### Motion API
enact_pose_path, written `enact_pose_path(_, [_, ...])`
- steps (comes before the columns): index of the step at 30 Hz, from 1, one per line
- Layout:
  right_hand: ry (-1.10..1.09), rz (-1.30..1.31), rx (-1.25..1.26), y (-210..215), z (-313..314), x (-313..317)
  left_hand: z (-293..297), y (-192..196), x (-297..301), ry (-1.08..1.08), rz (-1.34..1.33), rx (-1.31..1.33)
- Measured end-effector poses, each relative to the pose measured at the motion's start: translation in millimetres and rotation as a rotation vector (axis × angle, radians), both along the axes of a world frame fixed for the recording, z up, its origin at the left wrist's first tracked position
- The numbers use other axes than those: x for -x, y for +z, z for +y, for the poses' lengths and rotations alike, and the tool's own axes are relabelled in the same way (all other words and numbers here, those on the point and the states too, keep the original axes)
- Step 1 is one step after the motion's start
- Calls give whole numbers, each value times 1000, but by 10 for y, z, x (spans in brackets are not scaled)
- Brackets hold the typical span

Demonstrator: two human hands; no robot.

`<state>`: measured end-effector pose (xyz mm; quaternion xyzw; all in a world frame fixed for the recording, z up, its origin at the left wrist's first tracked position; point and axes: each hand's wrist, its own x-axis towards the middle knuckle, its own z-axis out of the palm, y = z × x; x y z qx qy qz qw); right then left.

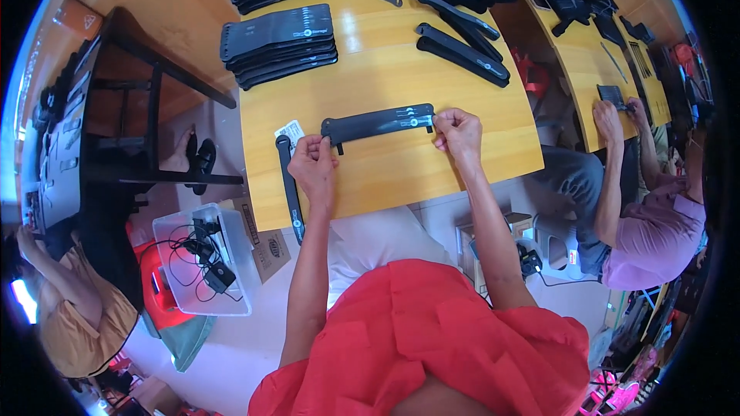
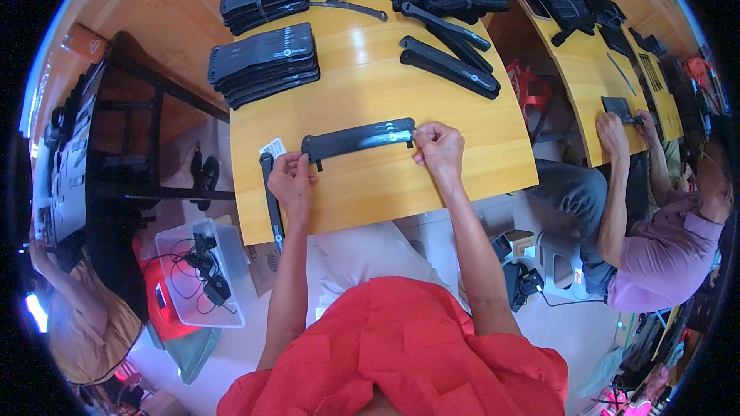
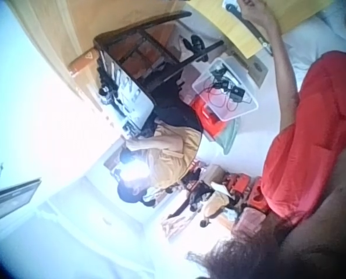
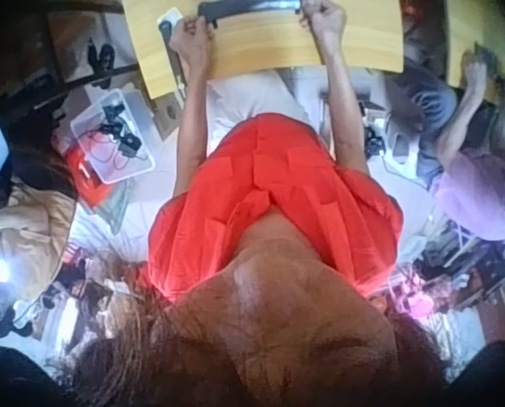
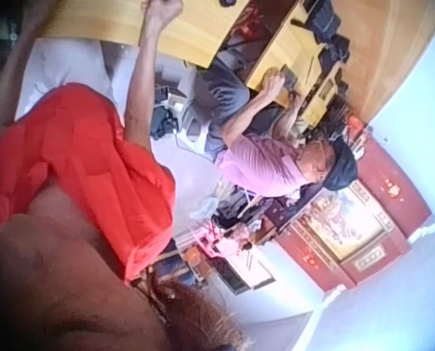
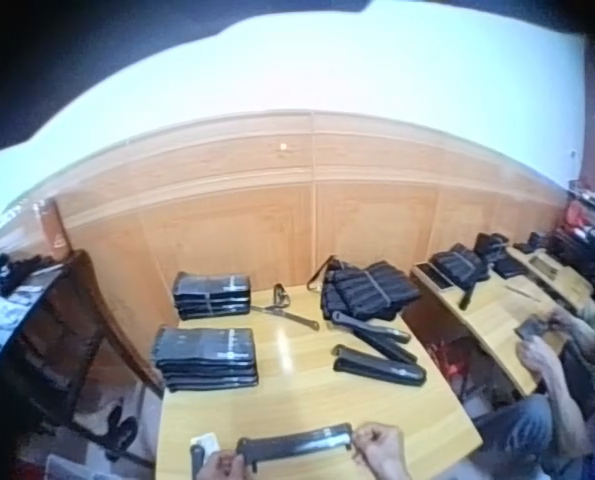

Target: Attaching elastic straps to black product components at a manufacturing workbench.

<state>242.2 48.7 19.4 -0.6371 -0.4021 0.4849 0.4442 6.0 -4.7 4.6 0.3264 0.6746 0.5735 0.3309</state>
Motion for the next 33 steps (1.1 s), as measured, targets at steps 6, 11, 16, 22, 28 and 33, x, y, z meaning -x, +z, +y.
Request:
enact_pose_path(6, [-17,-11,4,-2,6,-38,20,87,-55,-3,53,-3])
enact_pose_path(11, [-11,-2,-9,-27,5,-19,24,53,-32,10,63,25])
enact_pose_path(16, [-7,-35,-22,15,-12,-14,18,40,-38,15,47,1])
enact_pose_path(22, [-12,-59,-30,9,-10,-11,17,55,-48,27,61,21])
enact_pose_path(28, [-19,-64,-27,31,-9,4,22,51,-43,14,27,15])
enact_pose_path(33, [-10,-89,-26,-7,2,-13,22,38,-40,2,40,0])
